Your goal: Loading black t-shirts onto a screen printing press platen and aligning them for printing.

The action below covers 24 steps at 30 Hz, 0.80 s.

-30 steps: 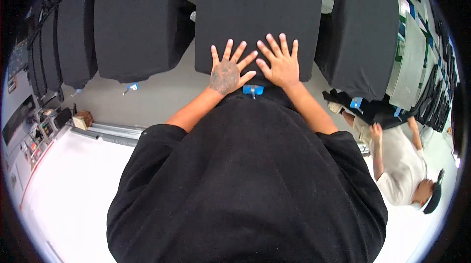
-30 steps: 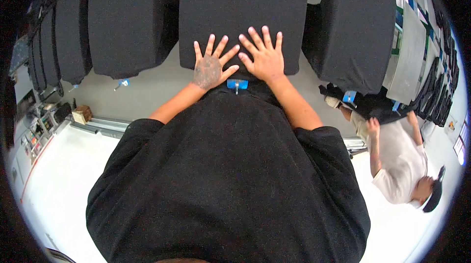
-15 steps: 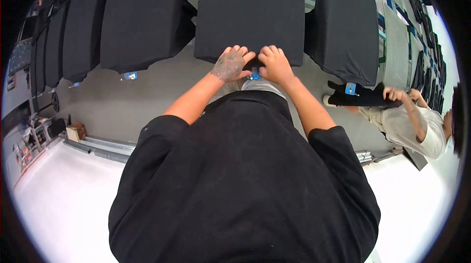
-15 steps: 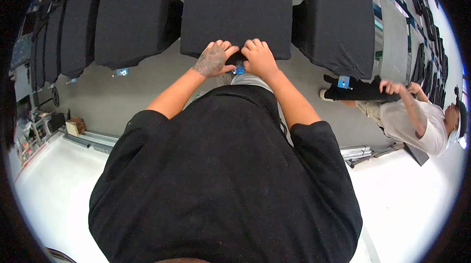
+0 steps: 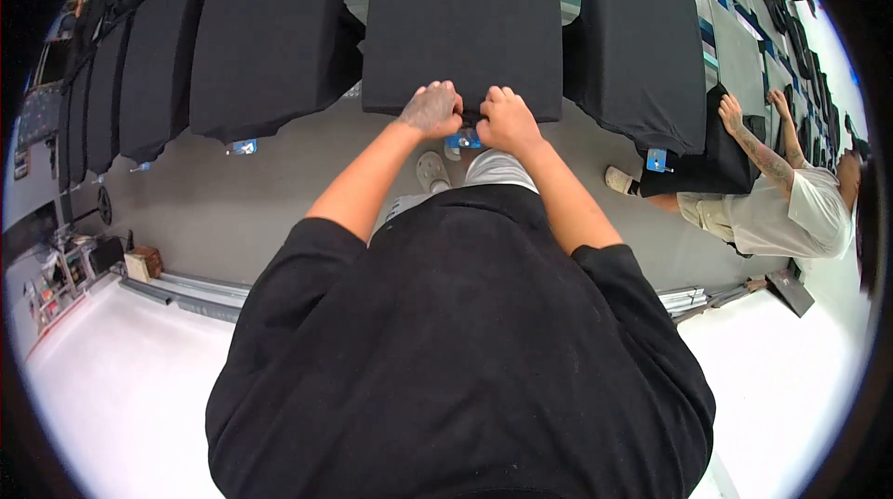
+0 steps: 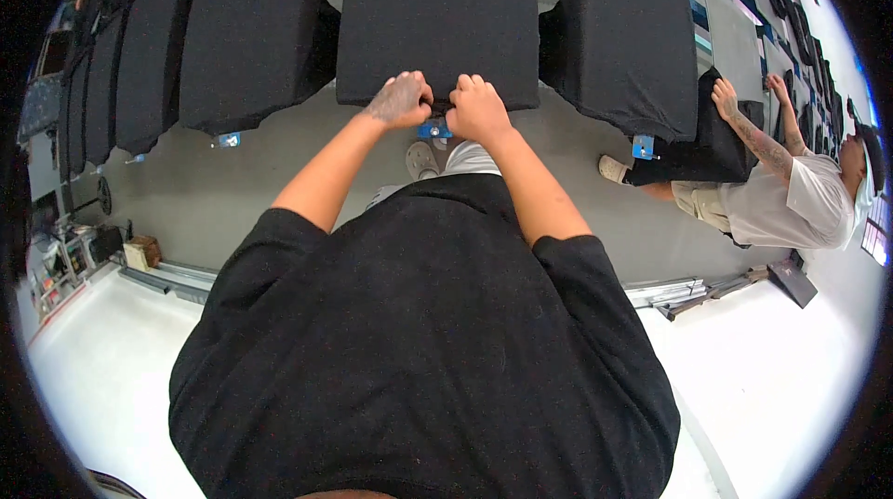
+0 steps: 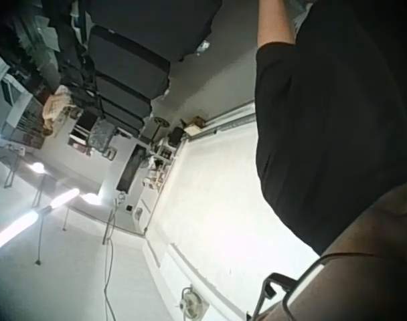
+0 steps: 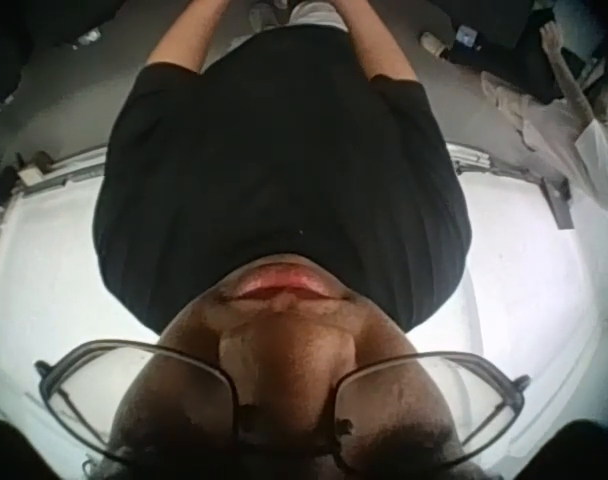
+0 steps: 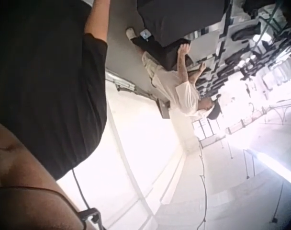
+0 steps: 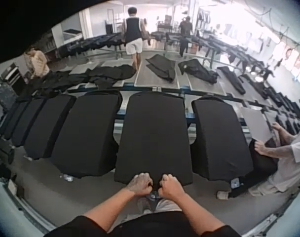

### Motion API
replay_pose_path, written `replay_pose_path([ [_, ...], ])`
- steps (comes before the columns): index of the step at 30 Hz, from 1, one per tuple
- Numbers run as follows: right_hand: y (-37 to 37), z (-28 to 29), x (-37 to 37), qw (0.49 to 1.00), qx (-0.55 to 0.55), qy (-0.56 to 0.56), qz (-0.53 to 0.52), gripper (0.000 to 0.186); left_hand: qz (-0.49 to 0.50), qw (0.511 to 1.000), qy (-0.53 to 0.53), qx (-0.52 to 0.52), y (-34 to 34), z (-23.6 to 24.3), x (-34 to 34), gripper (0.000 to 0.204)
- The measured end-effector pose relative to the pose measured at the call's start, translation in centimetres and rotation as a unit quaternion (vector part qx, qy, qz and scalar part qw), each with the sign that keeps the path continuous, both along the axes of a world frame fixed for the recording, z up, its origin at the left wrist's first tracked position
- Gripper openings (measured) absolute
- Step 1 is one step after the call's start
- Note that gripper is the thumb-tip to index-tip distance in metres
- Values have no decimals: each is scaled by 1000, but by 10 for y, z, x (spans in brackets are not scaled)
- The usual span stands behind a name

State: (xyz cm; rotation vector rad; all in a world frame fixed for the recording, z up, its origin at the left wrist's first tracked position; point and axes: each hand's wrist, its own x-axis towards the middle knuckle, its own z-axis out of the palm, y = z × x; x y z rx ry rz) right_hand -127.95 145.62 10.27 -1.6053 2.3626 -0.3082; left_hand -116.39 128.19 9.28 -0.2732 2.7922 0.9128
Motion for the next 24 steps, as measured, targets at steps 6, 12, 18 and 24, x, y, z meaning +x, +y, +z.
replay_pose_path([
  [6, 47, 8, -13, 986, -161, -5, -46, 32, 75, 992, 102, -2, 21, 1, 57, 40],
  [12, 41, -10, -55, 986, -107, 66, -113, 67, 205, 960, 139, -129, 3, -5, 27, 50],
  [18, -24, -13, -129, 989, -105, 64, -86, 75, 250, 934, 13, -256, -37, -22, -63, 75],
  [24, -144, -27, -285, 981, -141, 120, -63, 81, 338, 898, -16, -282, -70, -27, -133, 80],
])
